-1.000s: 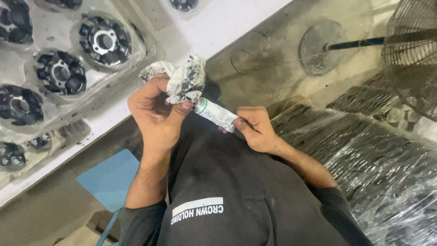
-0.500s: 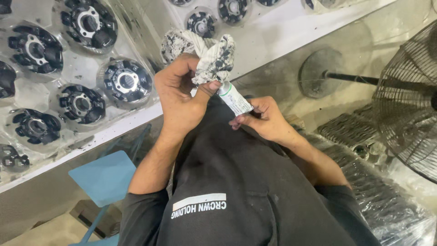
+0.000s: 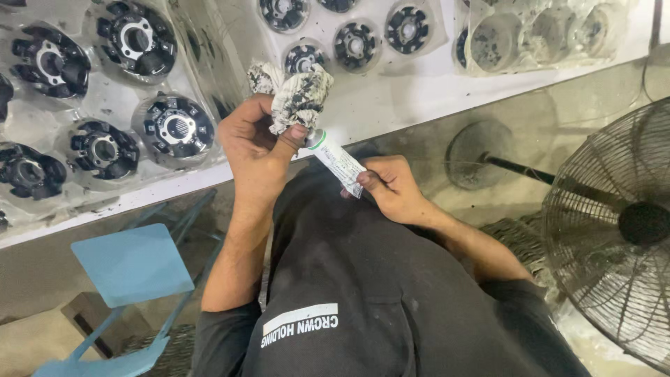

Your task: The person picks black round rotor-like components from blister trays on a workbench and squeezes adhesive from a tube onto each component, rotating the part by hand to reach different spots. They occasionally wipe the tube nozzle with a cloth and place finished parts back into the trays.

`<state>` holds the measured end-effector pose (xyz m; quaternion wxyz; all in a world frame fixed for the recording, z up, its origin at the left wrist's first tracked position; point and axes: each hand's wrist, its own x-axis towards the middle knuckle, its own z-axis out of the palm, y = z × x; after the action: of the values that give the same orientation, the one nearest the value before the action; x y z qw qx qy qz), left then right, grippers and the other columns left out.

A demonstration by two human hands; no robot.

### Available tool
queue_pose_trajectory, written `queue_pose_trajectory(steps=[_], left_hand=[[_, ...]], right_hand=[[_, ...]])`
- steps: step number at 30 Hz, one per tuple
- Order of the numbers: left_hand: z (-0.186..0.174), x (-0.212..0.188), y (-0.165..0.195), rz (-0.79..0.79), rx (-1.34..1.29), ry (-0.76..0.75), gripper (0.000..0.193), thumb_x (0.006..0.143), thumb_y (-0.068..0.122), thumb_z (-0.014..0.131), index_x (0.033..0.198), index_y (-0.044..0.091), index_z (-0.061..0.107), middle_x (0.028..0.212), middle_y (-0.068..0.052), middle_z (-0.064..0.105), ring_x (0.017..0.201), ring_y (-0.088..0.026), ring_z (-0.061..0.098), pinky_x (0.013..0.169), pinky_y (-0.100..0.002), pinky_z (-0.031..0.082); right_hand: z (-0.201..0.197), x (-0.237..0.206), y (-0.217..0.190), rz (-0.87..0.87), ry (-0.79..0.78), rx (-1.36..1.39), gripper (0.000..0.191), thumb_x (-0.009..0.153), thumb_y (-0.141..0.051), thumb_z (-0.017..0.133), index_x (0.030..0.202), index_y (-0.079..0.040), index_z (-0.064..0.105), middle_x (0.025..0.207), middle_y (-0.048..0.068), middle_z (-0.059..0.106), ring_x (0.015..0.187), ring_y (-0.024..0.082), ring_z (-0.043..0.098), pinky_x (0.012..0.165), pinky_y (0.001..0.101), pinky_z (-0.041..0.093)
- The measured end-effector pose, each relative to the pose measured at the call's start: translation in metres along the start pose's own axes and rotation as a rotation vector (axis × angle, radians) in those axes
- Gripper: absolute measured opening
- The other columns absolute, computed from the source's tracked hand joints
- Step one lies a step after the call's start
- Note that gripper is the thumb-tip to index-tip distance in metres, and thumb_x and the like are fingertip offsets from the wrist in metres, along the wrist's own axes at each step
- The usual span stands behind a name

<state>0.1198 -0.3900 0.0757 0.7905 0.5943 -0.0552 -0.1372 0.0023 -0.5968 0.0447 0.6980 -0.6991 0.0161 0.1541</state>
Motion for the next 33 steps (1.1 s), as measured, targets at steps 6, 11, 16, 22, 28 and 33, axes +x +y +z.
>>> queue_pose_trajectory(steps=[6,11,16,22,28,33], left_hand=[[0.025,-0.003,-0.008,0.027,0.065,0.078,0.015,0.094,-0.009,0.077,0.103,-0.004,0.066,0.098,-0.002,0.068,0.089,-0.009,0.063,0.077,-0.024,0.052],[0.049,-0.003,-0.017,0.055,0.053,0.151,0.015,0.096,-0.004,0.078,0.105,-0.002,0.066,0.099,-0.002,0.069,0.089,-0.008,0.061,0.080,-0.023,0.052],[0.074,0.004,-0.020,0.072,0.032,0.203,0.015,0.096,0.001,0.079,0.104,-0.002,0.067,0.096,-0.002,0.068,0.083,-0.008,0.061,0.075,-0.024,0.052],[0.091,0.015,-0.032,0.096,0.022,0.178,0.017,0.097,0.003,0.081,0.104,-0.002,0.066,0.097,-0.003,0.069,0.080,-0.007,0.061,0.078,-0.024,0.052],[0.097,0.025,-0.034,0.085,-0.007,0.107,0.020,0.096,0.001,0.083,0.105,-0.003,0.065,0.096,-0.006,0.071,0.084,-0.009,0.064,0.080,-0.023,0.053],[0.090,0.033,-0.030,0.074,-0.062,0.055,0.020,0.096,-0.003,0.082,0.108,-0.005,0.066,0.099,-0.007,0.071,0.087,-0.011,0.064,0.083,-0.024,0.054]], right_hand=[[-0.042,-0.001,0.003,0.152,-0.195,0.140,0.016,0.100,-0.006,0.062,0.108,0.003,0.073,0.100,0.008,0.079,0.094,0.009,0.071,0.085,0.0262,0.056],[-0.068,-0.002,0.004,0.194,-0.191,0.132,0.014,0.098,-0.006,0.068,0.104,0.003,0.076,0.088,0.006,0.079,0.082,0.010,0.071,0.077,0.0278,0.057],[-0.089,0.004,0.000,0.088,-0.248,0.156,0.015,0.103,-0.008,0.068,0.103,0.005,0.075,0.094,0.007,0.078,0.089,0.010,0.070,0.083,0.0279,0.057],[-0.107,-0.001,0.006,0.127,-0.308,0.366,0.016,0.103,-0.009,0.066,0.106,0.006,0.071,0.096,0.008,0.075,0.089,0.013,0.071,0.084,0.0293,0.059],[-0.107,-0.003,0.010,0.129,-0.168,0.402,0.017,0.102,-0.010,0.067,0.101,0.006,0.070,0.089,0.009,0.074,0.081,0.015,0.072,0.078,0.0309,0.060],[-0.107,-0.008,0.007,-0.063,-0.165,0.056,0.026,0.107,-0.021,0.058,0.108,0.002,0.072,0.093,0.005,0.076,0.087,0.012,0.069,0.080,0.0296,0.057]])
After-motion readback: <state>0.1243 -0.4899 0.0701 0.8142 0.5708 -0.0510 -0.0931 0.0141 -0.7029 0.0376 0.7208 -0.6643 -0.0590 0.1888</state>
